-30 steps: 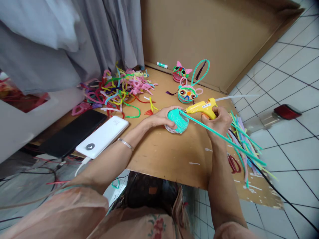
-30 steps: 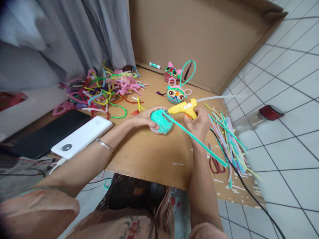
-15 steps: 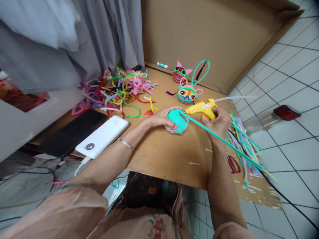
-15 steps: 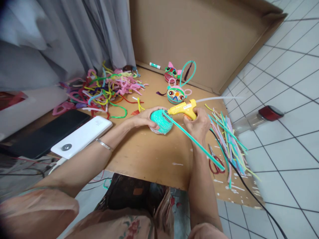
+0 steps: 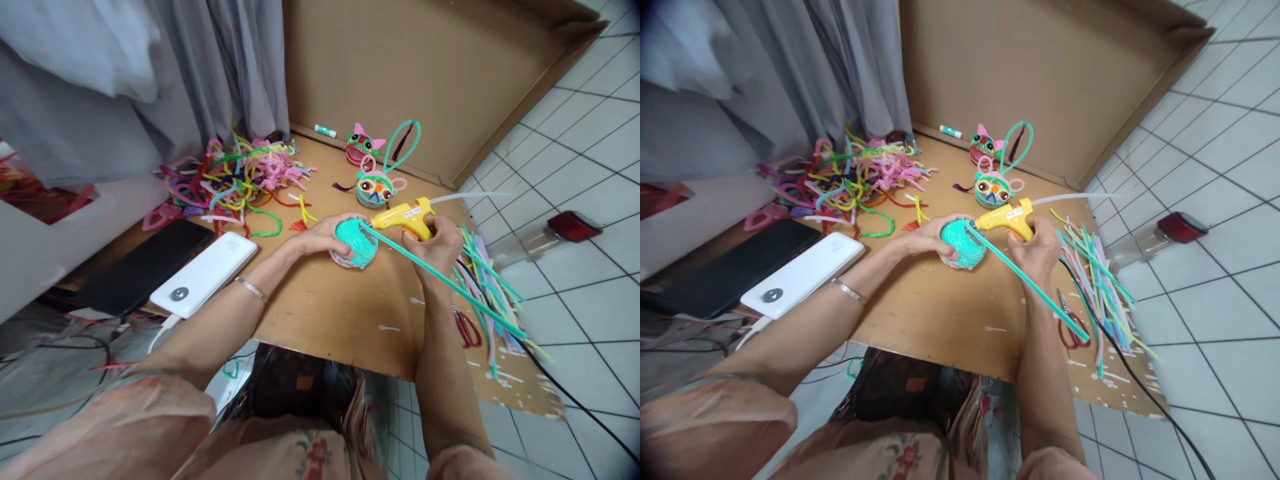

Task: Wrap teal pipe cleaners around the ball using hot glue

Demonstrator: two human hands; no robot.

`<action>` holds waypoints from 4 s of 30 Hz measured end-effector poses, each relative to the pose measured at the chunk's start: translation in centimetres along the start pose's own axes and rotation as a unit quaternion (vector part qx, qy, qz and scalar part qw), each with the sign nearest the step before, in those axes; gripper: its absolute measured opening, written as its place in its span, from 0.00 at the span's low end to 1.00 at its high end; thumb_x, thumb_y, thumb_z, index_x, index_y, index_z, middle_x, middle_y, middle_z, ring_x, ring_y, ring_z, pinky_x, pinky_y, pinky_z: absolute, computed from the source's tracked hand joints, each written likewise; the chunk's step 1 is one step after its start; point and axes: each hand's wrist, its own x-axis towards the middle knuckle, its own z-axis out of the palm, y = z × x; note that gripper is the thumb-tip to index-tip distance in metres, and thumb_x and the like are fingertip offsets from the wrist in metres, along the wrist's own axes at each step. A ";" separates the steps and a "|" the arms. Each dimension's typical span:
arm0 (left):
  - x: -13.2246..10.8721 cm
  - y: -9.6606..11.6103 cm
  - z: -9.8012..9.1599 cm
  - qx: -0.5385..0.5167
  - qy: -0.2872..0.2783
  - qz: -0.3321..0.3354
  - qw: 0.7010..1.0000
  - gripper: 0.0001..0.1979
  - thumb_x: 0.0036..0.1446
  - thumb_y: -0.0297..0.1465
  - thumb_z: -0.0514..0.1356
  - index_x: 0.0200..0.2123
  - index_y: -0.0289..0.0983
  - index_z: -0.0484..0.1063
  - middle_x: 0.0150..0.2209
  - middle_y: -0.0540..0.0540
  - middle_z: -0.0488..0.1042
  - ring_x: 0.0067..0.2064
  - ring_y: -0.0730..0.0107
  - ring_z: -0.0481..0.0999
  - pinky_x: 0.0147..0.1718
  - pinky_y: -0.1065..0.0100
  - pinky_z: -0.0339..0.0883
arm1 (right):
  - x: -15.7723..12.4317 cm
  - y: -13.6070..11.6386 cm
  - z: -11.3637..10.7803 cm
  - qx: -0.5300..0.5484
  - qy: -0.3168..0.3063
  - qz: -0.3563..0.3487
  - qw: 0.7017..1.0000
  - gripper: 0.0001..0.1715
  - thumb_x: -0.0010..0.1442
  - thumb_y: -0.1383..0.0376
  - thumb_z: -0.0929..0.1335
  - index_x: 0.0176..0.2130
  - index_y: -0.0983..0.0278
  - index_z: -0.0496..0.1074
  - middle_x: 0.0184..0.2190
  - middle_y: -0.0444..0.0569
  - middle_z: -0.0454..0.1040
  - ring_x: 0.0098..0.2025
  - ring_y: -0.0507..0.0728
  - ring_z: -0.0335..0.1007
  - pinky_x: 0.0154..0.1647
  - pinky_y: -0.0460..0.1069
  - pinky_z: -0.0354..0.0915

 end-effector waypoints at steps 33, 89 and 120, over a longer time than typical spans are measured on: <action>0.0 0.0 0.2 -0.050 -0.007 -0.020 0.999 0.42 0.33 0.30 0.70 0.56 0.38 0.65 0.48 0.45 0.76 0.49 0.60 0.75 0.51 0.61 0.68 | -0.2 0.2 0.1 -0.035 0.028 -0.065 0.997 0.10 0.47 0.60 0.66 0.33 0.59 0.64 0.30 0.45 0.68 0.34 0.59 0.65 0.36 0.52 0.61; 0.2 -0.3 -1.6 0.048 0.128 0.011 0.991 0.45 0.31 0.35 0.70 0.58 0.37 0.65 0.53 0.44 0.72 0.50 0.57 0.72 0.50 0.61 0.68 | -3.0 2.4 5.8 -0.203 -0.212 0.218 0.931 0.26 0.60 0.55 0.66 0.51 0.72 0.69 0.48 0.66 0.75 0.50 0.68 0.71 0.47 0.55 0.64; 0.1 0.1 0.7 0.127 0.132 0.011 0.983 0.41 0.30 0.35 0.73 0.52 0.38 0.67 0.51 0.44 0.73 0.52 0.54 0.73 0.53 0.55 0.67 | -2.5 -2.7 4.4 0.454 -0.122 0.198 0.860 0.16 0.48 0.53 0.74 0.28 0.62 0.72 0.23 0.41 0.71 0.27 0.51 0.64 0.30 0.47 0.63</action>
